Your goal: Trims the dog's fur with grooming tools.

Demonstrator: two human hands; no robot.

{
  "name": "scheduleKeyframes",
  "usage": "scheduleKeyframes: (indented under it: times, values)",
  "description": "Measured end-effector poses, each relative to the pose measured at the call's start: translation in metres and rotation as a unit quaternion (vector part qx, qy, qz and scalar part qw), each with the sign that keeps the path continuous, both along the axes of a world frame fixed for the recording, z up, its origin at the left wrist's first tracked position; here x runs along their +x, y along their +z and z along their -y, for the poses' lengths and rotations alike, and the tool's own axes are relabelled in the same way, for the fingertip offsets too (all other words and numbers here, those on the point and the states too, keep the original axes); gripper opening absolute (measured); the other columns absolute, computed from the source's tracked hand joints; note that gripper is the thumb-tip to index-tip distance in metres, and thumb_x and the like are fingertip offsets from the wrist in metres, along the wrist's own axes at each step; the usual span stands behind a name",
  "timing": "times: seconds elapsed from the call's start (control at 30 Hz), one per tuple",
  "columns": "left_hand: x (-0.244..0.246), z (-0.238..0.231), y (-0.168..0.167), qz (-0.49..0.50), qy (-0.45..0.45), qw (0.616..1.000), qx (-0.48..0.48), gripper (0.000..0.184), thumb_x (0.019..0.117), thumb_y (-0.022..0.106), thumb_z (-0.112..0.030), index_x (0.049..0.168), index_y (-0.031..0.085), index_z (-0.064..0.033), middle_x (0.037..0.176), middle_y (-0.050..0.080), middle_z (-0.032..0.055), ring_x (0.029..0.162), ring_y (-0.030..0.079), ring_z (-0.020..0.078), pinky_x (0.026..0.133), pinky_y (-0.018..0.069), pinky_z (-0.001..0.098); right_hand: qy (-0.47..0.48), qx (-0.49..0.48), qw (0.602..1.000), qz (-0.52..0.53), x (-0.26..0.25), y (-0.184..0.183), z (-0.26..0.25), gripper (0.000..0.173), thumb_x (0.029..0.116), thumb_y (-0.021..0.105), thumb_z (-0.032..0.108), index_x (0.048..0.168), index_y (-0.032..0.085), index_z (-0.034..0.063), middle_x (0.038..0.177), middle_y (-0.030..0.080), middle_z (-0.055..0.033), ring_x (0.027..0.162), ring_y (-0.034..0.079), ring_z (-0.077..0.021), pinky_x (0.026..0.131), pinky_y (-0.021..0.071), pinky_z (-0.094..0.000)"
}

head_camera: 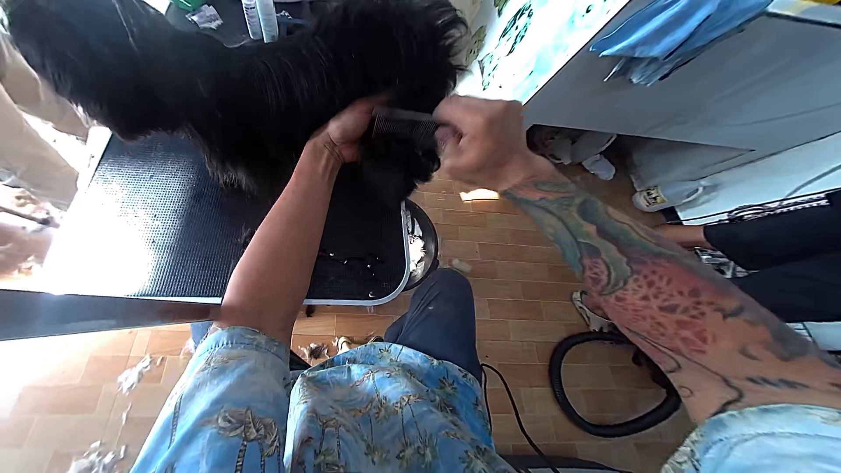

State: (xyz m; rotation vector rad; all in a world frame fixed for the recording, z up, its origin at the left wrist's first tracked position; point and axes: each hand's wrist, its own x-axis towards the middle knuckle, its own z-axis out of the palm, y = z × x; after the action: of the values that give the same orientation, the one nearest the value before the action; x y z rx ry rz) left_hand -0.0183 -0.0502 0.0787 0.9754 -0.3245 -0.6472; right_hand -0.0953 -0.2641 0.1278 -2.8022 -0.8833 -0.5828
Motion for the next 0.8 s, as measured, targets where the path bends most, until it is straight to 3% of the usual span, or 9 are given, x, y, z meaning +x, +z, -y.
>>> scheduleKeyframes:
  times: [0.1,0.2,0.33,0.4,0.5,0.53,0.6,0.67,0.8]
  values:
    - [0.003,0.002,0.004,-0.013,0.043,0.999,0.010,0.029,0.1108,0.038,-0.030,0.111,0.062,-0.0150,0.093,0.071,0.0003,0.087,0.070,0.0108,0.075,0.0604,0.0305,0.139,-0.082,0.987,-0.021,-0.043,-0.033,-0.012,0.013,0.0760,0.066,0.016,0.083,0.068,0.0046,0.077,0.065,-0.0136,0.071,0.068,-0.0350,0.051,0.0496,-0.0529]
    - [0.013,-0.003,0.013,0.003,0.043,0.999,-0.006,0.030,0.1106,0.038,-0.033,0.116,0.062,-0.0160,0.099,0.072,0.0010,0.092,0.070,0.0124,0.078,0.0610,0.0332,0.299,-0.060,0.952,0.013,-0.089,-0.050,-0.026,0.010,0.0914,0.057,0.010,0.090,0.067,0.0074,0.078,0.065,-0.0084,0.070,0.063,-0.0274,0.054,0.0453,-0.0423]
    - [0.011,-0.007,0.011,0.010,0.003,1.000,-0.012,0.037,0.1117,0.033,-0.034,0.112,0.064,-0.0143,0.096,0.073,0.0022,0.091,0.071,0.0129,0.079,0.0612,0.0335,0.082,0.086,0.988,0.095,-0.029,-0.010,-0.005,0.025,0.1017,0.051,0.013,0.101,0.071,-0.0015,0.087,0.069,-0.0179,0.076,0.069,-0.0322,0.059,0.0544,-0.0483]
    - [0.003,-0.005,0.011,-0.001,0.034,0.999,0.018,0.035,0.1116,0.033,-0.032,0.105,0.063,-0.0155,0.090,0.072,-0.0007,0.085,0.070,0.0096,0.075,0.0600,0.0297,0.013,0.042,0.998,0.050,-0.006,-0.006,-0.002,0.020,0.0979,0.052,0.013,0.099,0.068,0.0000,0.091,0.069,-0.0194,0.079,0.069,-0.0369,0.059,0.0522,-0.0546]
    - [0.007,-0.004,0.010,-0.019,0.028,0.999,-0.017,0.035,0.1117,0.033,-0.033,0.107,0.062,-0.0154,0.090,0.072,0.0010,0.082,0.071,0.0110,0.071,0.0611,0.0299,0.137,-0.098,0.985,-0.033,-0.032,-0.036,-0.008,0.014,0.0745,0.070,0.015,0.084,0.067,0.0042,0.080,0.065,-0.0148,0.075,0.068,-0.0366,0.055,0.0515,-0.0546]
    - [0.012,-0.005,0.009,-0.016,0.018,0.999,-0.025,0.036,0.1113,0.032,-0.034,0.109,0.062,-0.0156,0.092,0.072,0.0015,0.084,0.071,0.0121,0.072,0.0611,0.0313,0.179,-0.085,0.979,-0.037,-0.046,-0.049,-0.008,0.013,0.0733,0.069,0.017,0.081,0.068,0.0066,0.075,0.064,-0.0100,0.071,0.067,-0.0306,0.053,0.0502,-0.0490]
    - [0.018,-0.007,0.008,0.000,0.004,1.000,-0.016,0.034,0.1110,0.034,-0.035,0.113,0.063,-0.0151,0.096,0.072,0.0021,0.088,0.071,0.0132,0.075,0.0614,0.0332,0.160,0.068,0.980,-0.101,-0.066,-0.053,0.002,0.014,0.0842,0.059,0.011,0.085,0.071,0.0038,0.077,0.066,-0.0061,0.070,0.066,-0.0192,0.057,0.0538,-0.0383]
    - [0.017,-0.010,0.010,0.012,-0.001,1.000,0.006,0.032,0.1106,0.038,-0.033,0.115,0.063,-0.0144,0.099,0.072,0.0020,0.091,0.071,0.0132,0.078,0.0616,0.0337,0.042,0.310,0.921,-0.231,-0.072,-0.041,0.014,0.013,0.0945,0.057,0.010,0.094,0.069,0.0057,0.075,0.064,-0.0014,0.060,0.059,-0.0079,0.052,0.0515,-0.0248]
    - [0.005,-0.013,0.012,0.032,-0.026,0.997,0.058,0.031,0.1106,0.039,-0.032,0.115,0.064,-0.0141,0.099,0.073,0.0002,0.092,0.071,0.0110,0.080,0.0608,0.0309,-0.092,0.565,0.719,-0.395,-0.068,-0.032,0.020,0.015,0.0990,0.056,0.011,0.090,0.068,0.0113,0.071,0.062,-0.0004,0.055,0.057,-0.0068,0.050,0.0521,-0.0240]
